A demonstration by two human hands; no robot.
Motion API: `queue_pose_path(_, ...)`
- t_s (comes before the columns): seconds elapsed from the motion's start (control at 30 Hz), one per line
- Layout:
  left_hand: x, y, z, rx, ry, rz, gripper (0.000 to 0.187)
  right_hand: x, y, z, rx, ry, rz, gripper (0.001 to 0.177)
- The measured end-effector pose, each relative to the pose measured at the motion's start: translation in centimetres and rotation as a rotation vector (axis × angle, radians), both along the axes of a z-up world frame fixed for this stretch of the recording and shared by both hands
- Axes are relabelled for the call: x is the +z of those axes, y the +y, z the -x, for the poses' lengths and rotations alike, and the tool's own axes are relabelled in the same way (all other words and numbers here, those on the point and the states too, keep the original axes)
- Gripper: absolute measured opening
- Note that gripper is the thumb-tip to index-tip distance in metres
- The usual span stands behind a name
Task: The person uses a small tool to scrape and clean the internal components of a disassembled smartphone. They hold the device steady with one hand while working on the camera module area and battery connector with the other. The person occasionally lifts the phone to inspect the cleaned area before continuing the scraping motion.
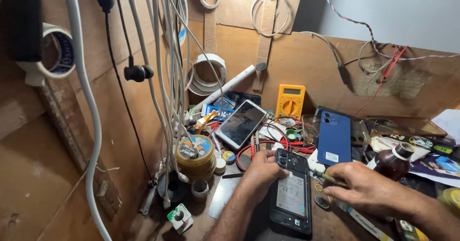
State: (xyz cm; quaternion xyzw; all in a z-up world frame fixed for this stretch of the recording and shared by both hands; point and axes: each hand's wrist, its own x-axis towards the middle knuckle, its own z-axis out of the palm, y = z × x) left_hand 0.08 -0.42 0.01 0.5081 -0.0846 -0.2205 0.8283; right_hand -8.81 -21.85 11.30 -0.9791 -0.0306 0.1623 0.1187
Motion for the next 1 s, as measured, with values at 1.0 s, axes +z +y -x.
queue_pose_path(1.0,1.9,-0.1,-1.0,0.017,0.019,0.303,0.066,-5.1,1.3,-6.8,-0.576,-0.320,-1.318,0.027)
